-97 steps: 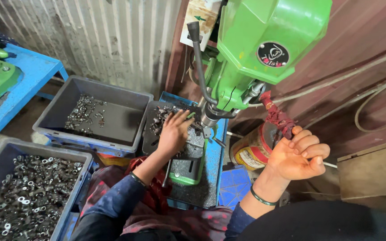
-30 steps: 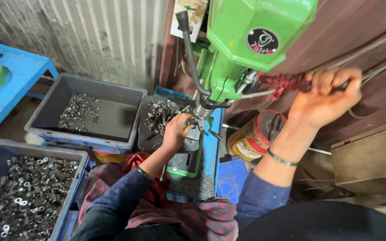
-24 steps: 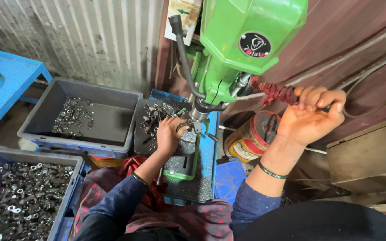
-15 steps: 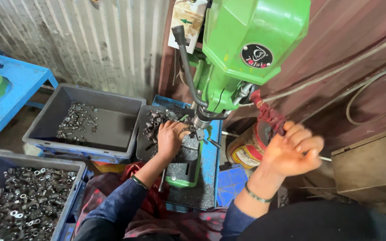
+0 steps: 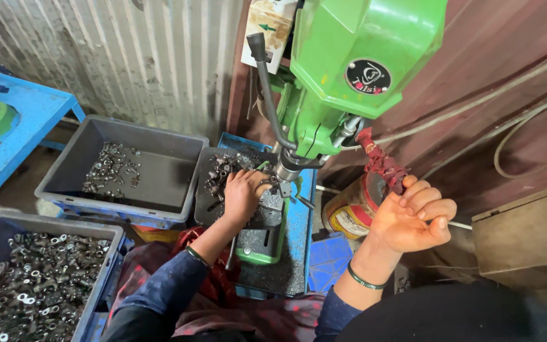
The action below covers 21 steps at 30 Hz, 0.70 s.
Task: The person drills holes in small dark metal fittings using a bench drill press. They take a part from a bin, seat it in the jig under the bit, pull the drill lever down to drill, then move the finished part into a nearby tray, repeating the cycle continuously.
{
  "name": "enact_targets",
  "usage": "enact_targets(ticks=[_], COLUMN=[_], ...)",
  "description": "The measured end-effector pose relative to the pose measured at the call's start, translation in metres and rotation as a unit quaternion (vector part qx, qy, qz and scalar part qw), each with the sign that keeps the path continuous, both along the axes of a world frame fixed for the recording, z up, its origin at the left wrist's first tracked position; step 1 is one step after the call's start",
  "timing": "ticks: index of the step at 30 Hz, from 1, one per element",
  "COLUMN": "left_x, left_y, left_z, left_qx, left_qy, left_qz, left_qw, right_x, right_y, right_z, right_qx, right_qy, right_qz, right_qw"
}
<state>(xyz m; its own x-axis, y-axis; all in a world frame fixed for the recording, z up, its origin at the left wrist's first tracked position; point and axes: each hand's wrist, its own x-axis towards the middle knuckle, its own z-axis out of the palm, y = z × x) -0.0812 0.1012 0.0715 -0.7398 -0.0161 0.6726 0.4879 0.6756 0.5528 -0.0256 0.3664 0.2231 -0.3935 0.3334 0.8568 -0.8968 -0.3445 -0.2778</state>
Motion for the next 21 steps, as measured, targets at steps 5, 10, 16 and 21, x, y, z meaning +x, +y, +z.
enact_targets(ticks=[5,10,16,21], left_x=[0.001,-0.009,-0.012,0.004], left_y=[-0.007,0.004,0.001,-0.007], left_z=[0.003,-0.003,-0.008,-0.011], left_qx=[0.015,-0.026,0.06,0.211], left_qy=[-0.038,-0.009,-0.121,-0.113], left_qz=[-0.038,0.03,0.029,-0.029], left_qw=[0.998,0.999,0.99,0.97], right_x=[-0.006,-0.041,-0.097,-0.098], right_y=[0.005,0.023,0.039,0.038], right_z=[0.012,0.065,0.115,0.111], right_qx=[0.004,0.004,-0.04,-0.024], right_qy=[0.009,-0.031,-0.11,-0.101], right_qz=[-0.006,-0.051,0.036,0.029], right_qw=[1.0,0.998,0.992,0.994])
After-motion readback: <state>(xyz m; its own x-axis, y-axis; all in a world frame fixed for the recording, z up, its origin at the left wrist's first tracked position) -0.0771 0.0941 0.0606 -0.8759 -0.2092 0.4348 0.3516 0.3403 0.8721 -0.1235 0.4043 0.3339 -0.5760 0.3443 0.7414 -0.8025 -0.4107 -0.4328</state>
